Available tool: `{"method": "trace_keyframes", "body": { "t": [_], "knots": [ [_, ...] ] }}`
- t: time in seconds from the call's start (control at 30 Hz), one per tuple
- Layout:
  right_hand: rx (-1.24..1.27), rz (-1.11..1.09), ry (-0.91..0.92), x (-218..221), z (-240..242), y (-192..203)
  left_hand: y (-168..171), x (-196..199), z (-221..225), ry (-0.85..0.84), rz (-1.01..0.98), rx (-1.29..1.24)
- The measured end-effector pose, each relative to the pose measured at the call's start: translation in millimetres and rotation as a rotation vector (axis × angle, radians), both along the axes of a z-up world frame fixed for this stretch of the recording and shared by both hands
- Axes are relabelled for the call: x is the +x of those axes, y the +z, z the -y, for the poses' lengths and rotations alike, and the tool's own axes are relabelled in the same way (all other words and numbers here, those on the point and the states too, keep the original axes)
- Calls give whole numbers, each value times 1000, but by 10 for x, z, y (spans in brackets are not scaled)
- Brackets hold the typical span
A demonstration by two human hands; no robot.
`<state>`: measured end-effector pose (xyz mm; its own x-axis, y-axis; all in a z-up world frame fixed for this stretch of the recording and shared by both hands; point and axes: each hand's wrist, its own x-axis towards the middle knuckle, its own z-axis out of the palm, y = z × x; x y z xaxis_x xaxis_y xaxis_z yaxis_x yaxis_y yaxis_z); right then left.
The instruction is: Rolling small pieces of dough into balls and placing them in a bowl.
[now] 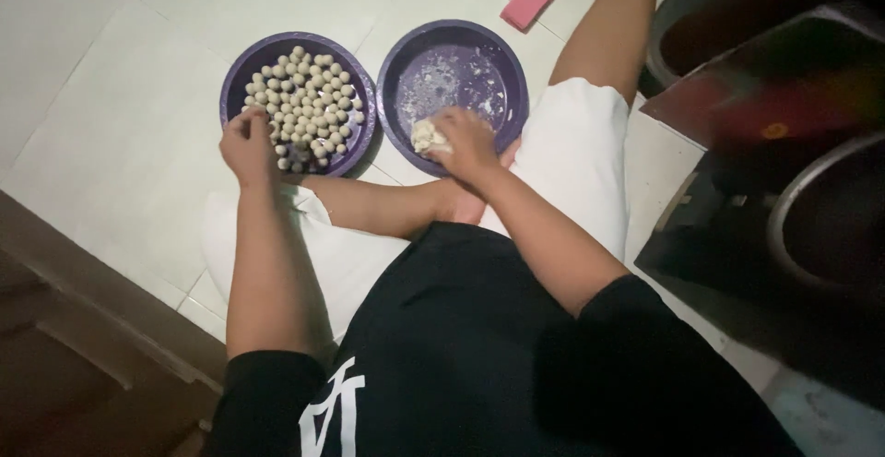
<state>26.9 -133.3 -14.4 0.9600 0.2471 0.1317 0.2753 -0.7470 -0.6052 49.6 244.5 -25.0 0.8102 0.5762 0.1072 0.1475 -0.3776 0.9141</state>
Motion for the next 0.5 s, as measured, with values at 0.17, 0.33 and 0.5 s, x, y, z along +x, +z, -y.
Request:
{"method": "trace_keyframes", "body": {
  "t": [0.17, 0.33, 0.5],
  "knots": [
    [-370, 30, 165, -21, -198, 122, 221, -43, 440, -251, -99, 260],
    [-383, 93, 186, 32, -192, -219, 216, -146, 803, -439, -148, 320],
    [-346, 138, 180, 75, -149, -365, 100, -154, 896, -542, -247, 329]
  ]
}}
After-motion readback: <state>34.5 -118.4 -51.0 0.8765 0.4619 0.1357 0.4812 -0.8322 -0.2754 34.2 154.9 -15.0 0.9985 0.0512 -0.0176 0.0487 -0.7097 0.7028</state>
